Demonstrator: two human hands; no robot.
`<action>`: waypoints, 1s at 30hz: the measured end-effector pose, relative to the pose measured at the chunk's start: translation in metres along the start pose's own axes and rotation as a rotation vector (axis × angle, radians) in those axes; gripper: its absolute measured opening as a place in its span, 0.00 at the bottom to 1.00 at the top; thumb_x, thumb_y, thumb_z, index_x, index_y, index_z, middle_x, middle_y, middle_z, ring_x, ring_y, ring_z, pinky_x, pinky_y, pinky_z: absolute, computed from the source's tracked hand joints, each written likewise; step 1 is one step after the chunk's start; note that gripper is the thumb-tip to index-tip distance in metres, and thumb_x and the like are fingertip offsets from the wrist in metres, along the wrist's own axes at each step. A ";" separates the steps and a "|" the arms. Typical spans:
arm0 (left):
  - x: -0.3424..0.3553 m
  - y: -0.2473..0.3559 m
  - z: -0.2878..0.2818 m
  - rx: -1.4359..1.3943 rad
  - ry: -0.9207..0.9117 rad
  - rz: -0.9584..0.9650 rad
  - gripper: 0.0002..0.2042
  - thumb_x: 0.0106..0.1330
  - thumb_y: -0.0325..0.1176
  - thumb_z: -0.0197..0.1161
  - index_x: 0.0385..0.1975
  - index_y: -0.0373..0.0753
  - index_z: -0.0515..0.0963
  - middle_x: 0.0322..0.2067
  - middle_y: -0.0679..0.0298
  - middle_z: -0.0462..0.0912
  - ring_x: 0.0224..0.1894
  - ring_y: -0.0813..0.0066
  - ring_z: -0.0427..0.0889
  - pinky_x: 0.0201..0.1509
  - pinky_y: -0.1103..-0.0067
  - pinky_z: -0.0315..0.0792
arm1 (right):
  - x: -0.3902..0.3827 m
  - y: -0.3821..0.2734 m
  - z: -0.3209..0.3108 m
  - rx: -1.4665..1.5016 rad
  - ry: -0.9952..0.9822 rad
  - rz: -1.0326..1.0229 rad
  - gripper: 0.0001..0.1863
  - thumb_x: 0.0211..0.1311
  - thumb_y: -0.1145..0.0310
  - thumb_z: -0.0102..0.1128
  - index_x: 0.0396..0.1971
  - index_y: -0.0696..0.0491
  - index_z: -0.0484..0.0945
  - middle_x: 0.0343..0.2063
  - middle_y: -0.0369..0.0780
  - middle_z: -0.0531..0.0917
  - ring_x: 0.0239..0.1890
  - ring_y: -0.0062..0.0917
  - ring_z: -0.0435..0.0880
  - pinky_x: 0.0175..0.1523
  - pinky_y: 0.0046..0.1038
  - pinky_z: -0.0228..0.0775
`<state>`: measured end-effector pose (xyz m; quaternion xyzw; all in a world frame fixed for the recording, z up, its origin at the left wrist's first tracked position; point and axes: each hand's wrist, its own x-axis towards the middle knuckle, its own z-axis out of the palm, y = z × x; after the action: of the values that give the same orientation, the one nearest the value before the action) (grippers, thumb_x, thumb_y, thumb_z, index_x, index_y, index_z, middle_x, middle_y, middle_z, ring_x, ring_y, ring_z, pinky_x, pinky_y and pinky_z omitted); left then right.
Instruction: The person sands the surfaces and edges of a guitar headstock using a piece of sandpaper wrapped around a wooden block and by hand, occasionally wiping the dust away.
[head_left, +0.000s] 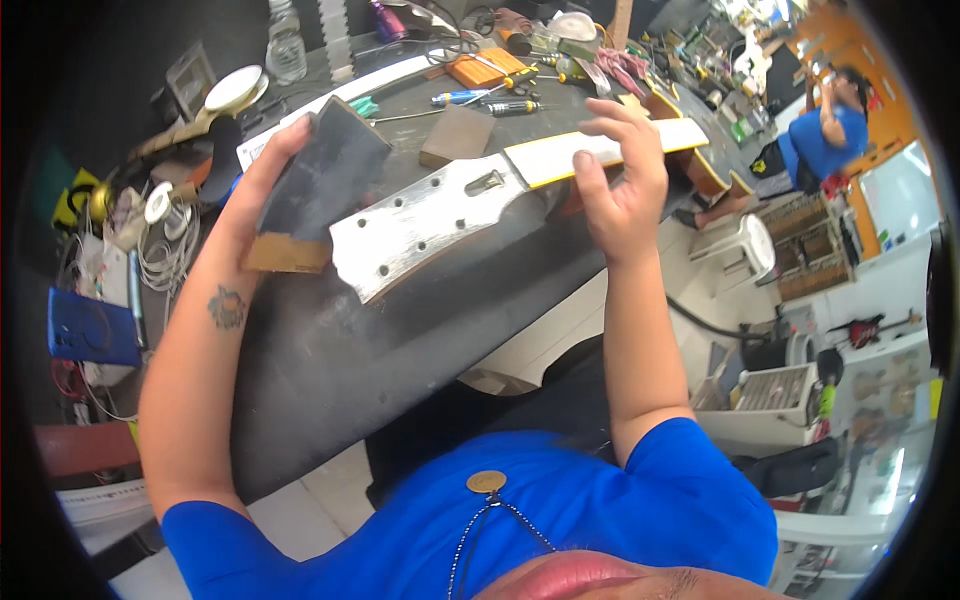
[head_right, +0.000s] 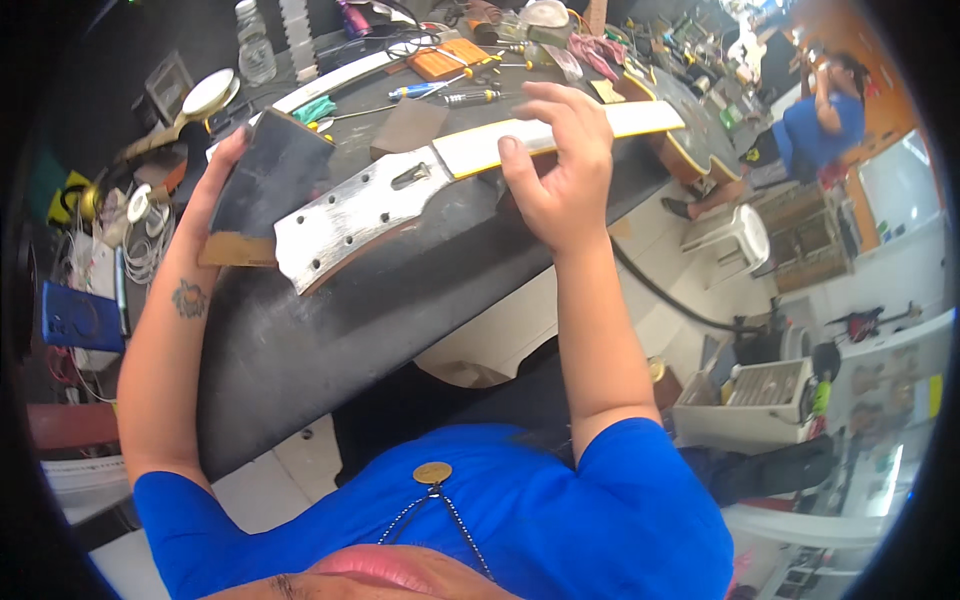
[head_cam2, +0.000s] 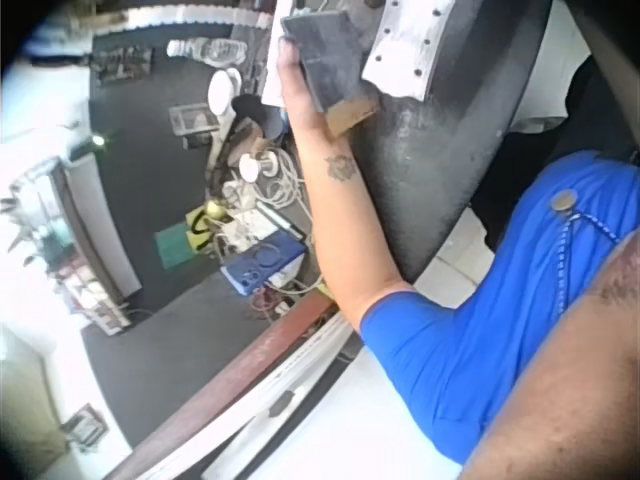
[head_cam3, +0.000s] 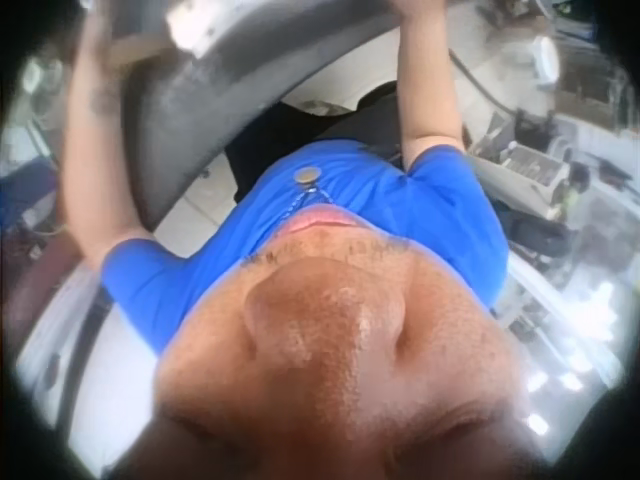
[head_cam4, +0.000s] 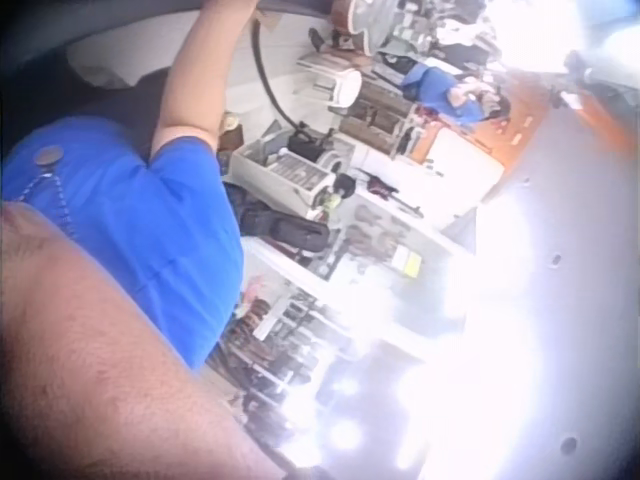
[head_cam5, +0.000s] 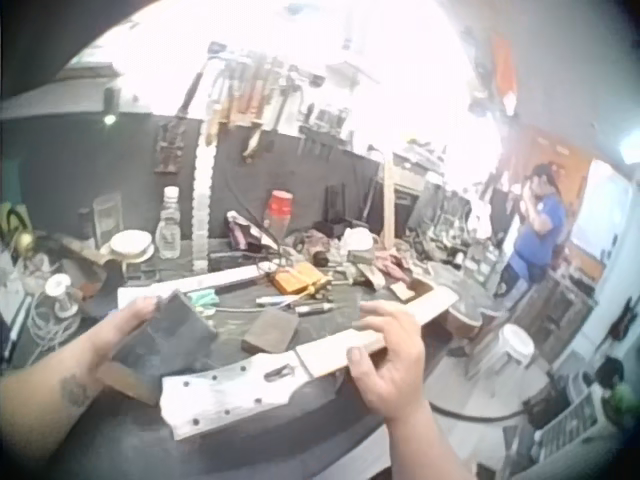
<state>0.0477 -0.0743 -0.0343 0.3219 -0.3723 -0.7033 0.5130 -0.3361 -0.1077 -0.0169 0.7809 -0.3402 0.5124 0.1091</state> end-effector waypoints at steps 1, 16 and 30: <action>-0.003 0.014 0.003 0.198 -0.083 0.070 0.33 0.74 0.54 0.71 0.68 0.32 0.79 0.54 0.52 0.89 0.53 0.62 0.91 0.59 0.68 0.84 | -0.005 0.011 0.011 0.077 0.021 0.023 0.19 0.64 0.56 0.71 0.46 0.55 0.87 0.55 0.48 0.90 0.59 0.45 0.84 0.69 0.43 0.68; -0.018 -0.006 0.169 1.879 0.068 0.481 0.37 0.48 0.42 0.90 0.61 0.33 0.88 0.64 0.41 0.84 0.64 0.52 0.87 0.69 0.65 0.78 | -0.036 0.038 0.034 -0.082 0.195 -0.057 0.22 0.64 0.46 0.70 0.49 0.46 0.90 0.49 0.34 0.91 0.56 0.34 0.86 0.65 0.39 0.65; -0.008 0.000 0.173 1.708 0.018 0.357 0.35 0.51 0.41 0.88 0.61 0.34 0.87 0.66 0.43 0.84 0.70 0.53 0.82 0.77 0.62 0.69 | -0.034 0.028 0.024 0.017 0.177 0.012 0.23 0.65 0.48 0.68 0.49 0.50 0.86 0.48 0.37 0.87 0.53 0.36 0.81 0.62 0.42 0.65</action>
<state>-0.0947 -0.0328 0.0554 0.5387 -0.8131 -0.0901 0.2013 -0.3449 -0.1263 -0.0619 0.7315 -0.3294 0.5829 0.1292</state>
